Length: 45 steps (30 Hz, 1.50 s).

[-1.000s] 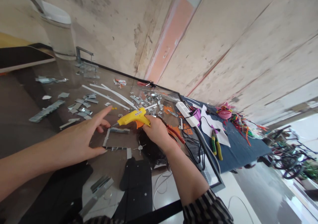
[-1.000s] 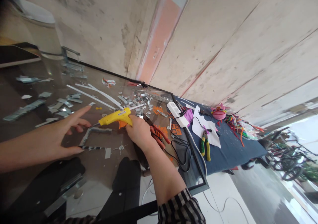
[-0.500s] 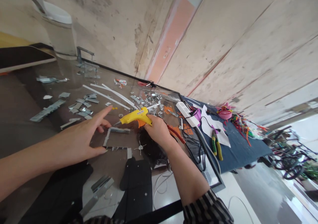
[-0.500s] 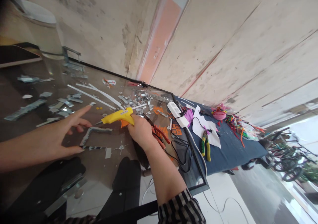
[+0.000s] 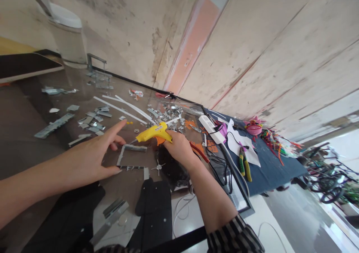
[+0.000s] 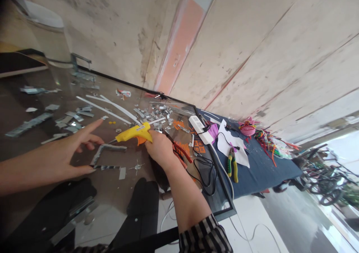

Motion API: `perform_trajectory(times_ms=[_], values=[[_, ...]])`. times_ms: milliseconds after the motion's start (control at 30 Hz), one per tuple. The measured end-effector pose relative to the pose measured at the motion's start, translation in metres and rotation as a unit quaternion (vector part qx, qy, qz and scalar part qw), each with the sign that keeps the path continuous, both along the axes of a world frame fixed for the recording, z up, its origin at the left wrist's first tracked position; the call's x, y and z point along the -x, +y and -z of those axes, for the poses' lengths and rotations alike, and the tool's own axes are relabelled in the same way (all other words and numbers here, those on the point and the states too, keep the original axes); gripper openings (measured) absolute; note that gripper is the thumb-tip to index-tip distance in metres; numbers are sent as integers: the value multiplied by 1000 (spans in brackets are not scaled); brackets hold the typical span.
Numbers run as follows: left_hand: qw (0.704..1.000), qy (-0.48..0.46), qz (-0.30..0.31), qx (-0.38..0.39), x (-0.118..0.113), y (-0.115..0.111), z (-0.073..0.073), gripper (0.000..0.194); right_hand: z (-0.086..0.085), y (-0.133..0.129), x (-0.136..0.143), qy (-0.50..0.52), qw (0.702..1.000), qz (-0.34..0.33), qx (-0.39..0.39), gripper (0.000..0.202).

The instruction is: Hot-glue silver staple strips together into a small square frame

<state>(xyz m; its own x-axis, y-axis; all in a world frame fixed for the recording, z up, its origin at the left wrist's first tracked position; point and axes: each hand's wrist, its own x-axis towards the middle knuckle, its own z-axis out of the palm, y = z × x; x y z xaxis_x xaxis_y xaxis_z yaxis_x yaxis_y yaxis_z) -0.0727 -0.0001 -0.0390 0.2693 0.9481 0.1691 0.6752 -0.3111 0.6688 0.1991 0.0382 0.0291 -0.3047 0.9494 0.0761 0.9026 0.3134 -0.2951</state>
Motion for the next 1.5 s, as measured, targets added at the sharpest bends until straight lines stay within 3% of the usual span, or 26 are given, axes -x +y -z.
perform_trajectory(times_ms=[367, 700, 933, 1200, 1500], values=[[1000, 4, -5, -2, 0, 1, -1, 119, -3, 0, -1, 20, 1000, -10, 17, 20], [999, -10, -14, -31, 1, 5, 11, 123, 5, 1, 4, 16, 1000, -20, 11, 22], [1000, -11, -13, -10, 1, 3, 5, 122, -2, 2, -3, 12, 1000, -6, 18, 24], [1000, -6, -18, -16, 0, 4, 5, 125, 3, 0, 4, 5, 1000, -11, 10, 24], [1000, -1, -6, 5, -1, 0, -4, 120, 1, 0, -1, -2, 1000, -6, 13, 24]])
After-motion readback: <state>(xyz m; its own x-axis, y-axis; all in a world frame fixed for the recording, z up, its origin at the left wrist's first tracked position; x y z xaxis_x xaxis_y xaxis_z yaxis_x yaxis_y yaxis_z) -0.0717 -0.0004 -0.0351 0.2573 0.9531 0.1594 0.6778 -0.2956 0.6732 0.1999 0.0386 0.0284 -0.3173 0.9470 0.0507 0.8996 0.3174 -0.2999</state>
